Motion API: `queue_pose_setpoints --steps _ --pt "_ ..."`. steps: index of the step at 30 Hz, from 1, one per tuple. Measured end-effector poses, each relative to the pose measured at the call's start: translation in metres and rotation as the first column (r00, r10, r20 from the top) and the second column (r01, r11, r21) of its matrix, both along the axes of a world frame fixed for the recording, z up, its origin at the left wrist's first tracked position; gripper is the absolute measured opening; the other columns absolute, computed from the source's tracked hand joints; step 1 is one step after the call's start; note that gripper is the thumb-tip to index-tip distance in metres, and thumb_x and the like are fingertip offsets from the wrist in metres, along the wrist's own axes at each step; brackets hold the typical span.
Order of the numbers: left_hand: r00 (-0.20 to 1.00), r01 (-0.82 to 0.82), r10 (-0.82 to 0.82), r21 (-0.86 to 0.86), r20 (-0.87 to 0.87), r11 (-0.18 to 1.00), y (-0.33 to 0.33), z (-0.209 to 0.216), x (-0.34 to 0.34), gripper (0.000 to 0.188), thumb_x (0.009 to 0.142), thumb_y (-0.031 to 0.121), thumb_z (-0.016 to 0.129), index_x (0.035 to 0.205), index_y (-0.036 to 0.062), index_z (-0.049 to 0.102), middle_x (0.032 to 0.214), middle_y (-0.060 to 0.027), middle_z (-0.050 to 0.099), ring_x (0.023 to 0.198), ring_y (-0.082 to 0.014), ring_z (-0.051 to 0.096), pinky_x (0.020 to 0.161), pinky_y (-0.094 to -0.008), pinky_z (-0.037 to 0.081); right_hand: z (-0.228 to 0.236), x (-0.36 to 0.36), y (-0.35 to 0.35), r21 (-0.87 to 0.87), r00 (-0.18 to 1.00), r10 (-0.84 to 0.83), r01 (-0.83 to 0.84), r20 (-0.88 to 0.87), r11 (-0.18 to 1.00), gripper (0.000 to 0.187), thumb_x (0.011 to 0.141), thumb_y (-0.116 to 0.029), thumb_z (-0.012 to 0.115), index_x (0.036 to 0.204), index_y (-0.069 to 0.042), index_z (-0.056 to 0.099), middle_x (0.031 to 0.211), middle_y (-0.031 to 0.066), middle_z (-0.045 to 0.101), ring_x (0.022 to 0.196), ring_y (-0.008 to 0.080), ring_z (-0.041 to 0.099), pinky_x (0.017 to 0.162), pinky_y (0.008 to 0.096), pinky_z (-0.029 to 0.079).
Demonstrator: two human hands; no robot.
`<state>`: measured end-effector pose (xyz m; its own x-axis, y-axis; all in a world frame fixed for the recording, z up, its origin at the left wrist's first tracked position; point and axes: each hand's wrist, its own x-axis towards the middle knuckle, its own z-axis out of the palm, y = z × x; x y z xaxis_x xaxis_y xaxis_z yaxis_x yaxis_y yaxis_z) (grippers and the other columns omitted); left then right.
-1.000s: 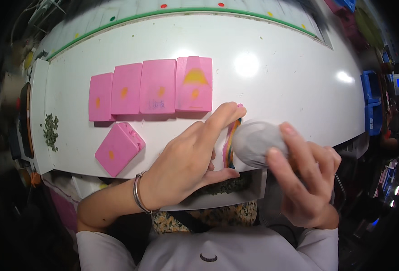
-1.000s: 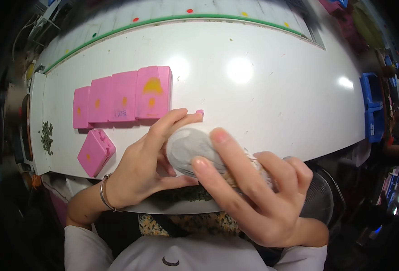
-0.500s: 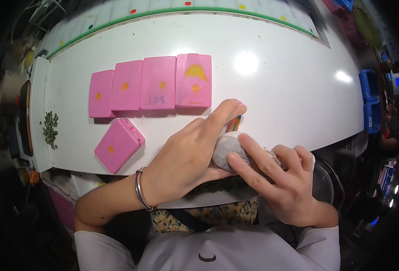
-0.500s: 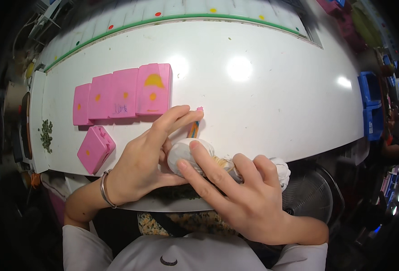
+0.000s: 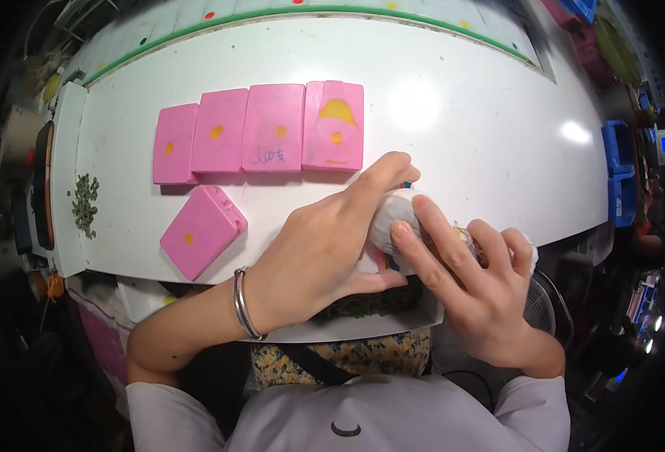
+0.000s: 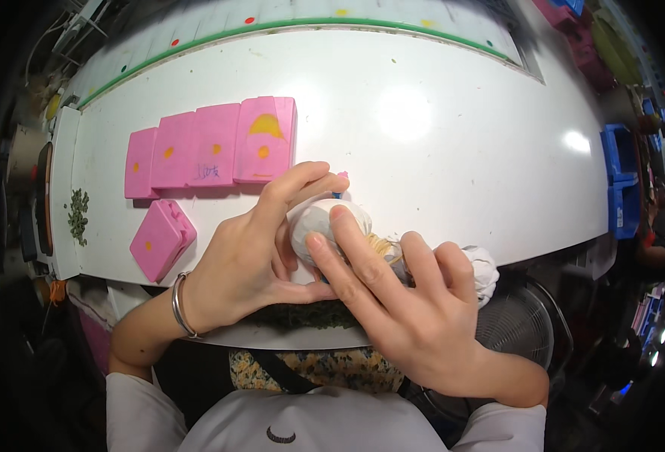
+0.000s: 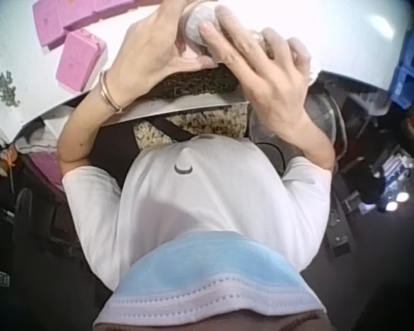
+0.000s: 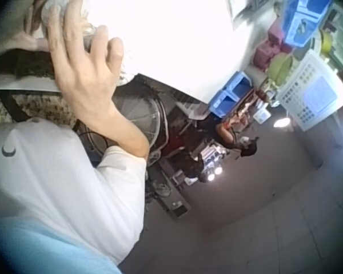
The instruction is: The recorder is assembling and decorating small pink gift boxes, inserting decorative plastic pieces and securing them.
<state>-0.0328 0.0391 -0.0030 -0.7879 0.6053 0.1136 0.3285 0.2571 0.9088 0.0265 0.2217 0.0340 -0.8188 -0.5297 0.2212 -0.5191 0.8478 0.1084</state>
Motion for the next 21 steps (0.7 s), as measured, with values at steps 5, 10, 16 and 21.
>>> queue_pose_setpoints --steps 5,10,16,21 --pt "0.999 -0.029 0.026 -0.064 -0.039 0.998 -0.001 0.001 0.003 0.098 0.059 0.016 0.083 0.136 0.0084 0.024 0.121 -0.0102 0.054 0.061 -0.0185 0.058 0.054 -0.0268 0.048 0.032 -0.01 0.005 -0.117 0.987 -0.038 0.057 0.158 0.991 0.042 0.073 -0.001 0.058 0.114 -0.008 0.062 0.118 0.0103 0.059 0.083 0.0182 0.053 0.078 0.0299 0.034" --pt "1.0 -0.025 0.023 -0.131 -0.02 0.991 -0.002 0.004 0.002 0.101 0.059 0.018 0.083 0.138 0.009 0.021 0.117 -0.0091 0.055 0.057 -0.0191 0.058 0.052 -0.0277 0.047 0.025 -0.012 0.007 -0.247 0.989 -0.083 0.051 -0.124 0.968 0.037 0.077 0.004 0.053 0.114 0.001 0.059 0.115 0.0188 0.059 0.081 0.0229 0.058 0.073 0.0312 0.037" --pt "0.997 -0.05 0.048 -0.047 -0.06 0.998 0.006 0.001 -0.001 0.103 0.06 0.017 0.082 0.14 0.0104 0.018 0.118 -0.0083 0.055 0.056 -0.0173 0.057 0.052 -0.0274 0.048 0.012 -0.01 0.0 -0.067 0.996 -0.032 0.038 0.088 0.997 0.05 0.069 -0.001 0.055 0.118 -0.008 0.058 0.12 0.0088 0.057 0.085 0.0174 0.053 0.079 0.0304 0.033" --pt "0.998 -0.069 0.068 -0.148 -0.007 0.987 0.002 0.002 0.003 0.093 0.062 0.015 0.079 0.138 0.0117 0.025 0.117 -0.007 0.056 0.054 -0.0142 0.055 0.052 -0.023 0.048 0.025 -0.018 0.016 -0.187 0.962 -0.097 0.147 0.254 0.971 0.062 0.063 0.008 0.055 0.122 -0.011 0.055 0.125 0.0057 0.053 0.082 0.0198 0.051 0.082 0.0321 0.034"
